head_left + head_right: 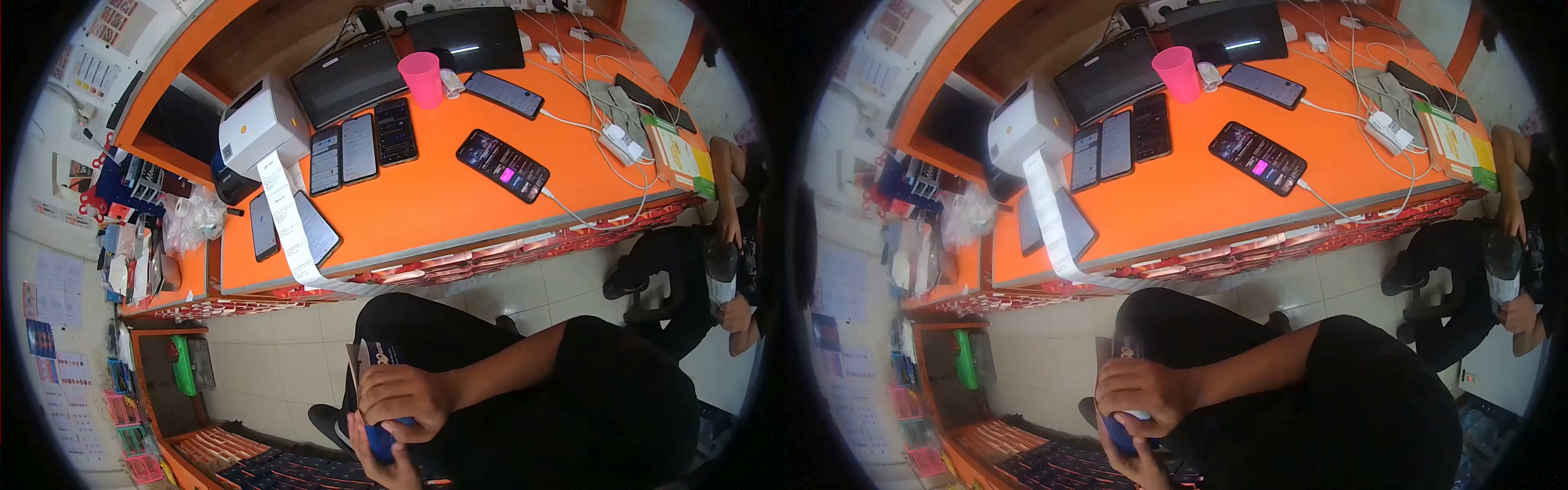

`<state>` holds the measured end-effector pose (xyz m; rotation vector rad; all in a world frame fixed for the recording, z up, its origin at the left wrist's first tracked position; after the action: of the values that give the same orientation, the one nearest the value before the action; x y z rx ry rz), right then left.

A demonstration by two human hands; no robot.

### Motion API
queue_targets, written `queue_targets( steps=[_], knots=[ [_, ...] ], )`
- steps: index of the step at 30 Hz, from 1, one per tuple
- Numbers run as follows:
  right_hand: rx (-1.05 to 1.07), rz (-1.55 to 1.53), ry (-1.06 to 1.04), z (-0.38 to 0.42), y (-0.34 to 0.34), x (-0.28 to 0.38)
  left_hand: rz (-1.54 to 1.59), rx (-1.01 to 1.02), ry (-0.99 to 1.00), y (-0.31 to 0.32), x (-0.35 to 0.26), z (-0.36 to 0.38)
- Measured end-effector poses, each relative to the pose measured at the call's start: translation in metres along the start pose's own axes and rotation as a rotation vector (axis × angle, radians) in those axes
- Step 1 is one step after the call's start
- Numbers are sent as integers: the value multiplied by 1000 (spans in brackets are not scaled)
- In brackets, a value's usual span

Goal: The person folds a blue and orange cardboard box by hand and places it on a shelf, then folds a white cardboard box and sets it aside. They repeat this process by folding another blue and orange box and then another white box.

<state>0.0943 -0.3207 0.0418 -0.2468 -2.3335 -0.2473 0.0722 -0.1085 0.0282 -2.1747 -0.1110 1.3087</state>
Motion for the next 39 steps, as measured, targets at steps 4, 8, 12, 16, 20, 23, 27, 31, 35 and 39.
queue_targets(
  steps=[4,8,12,16,20,23,27,31,35,39],
  knots=[
    [-2,28,155,6,9,-1,-429,45,309,6,-41,-26],
    [79,41,222,1,18,-10,-257,-58,90,2,-11,-13],
    [100,110,144,-24,-4,-10,-56,-509,-159,-27,5,-14],
    [139,-103,566,-24,-19,-59,460,-795,-541,-47,3,-38],
    [443,-392,611,-13,-14,-62,553,-723,-780,-26,34,-29],
    [442,-344,529,-6,-9,-49,649,-464,-749,-2,38,-22],
    [421,-214,461,-17,-22,-48,678,-520,-875,10,39,-34],
    [473,-208,400,-18,-21,-47,600,-493,-874,-1,41,-32],
    [156,-186,521,-10,-22,-55,548,-702,-832,-2,37,-32],
    [182,-54,370,-13,-21,-56,446,-609,-728,-5,30,-32]
  ],
)
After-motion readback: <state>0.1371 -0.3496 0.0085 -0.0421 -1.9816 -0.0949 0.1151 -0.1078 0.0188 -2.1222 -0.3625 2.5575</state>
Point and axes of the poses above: each hand's wrist, its own z-axis away from the middle knuckle, its own y-axis out of the palm, x = y × z, the point moved 3 cm from there along -z, towards the middle knuckle, and after that the axes turned 15 degrees about y, right-handed, at the moved point
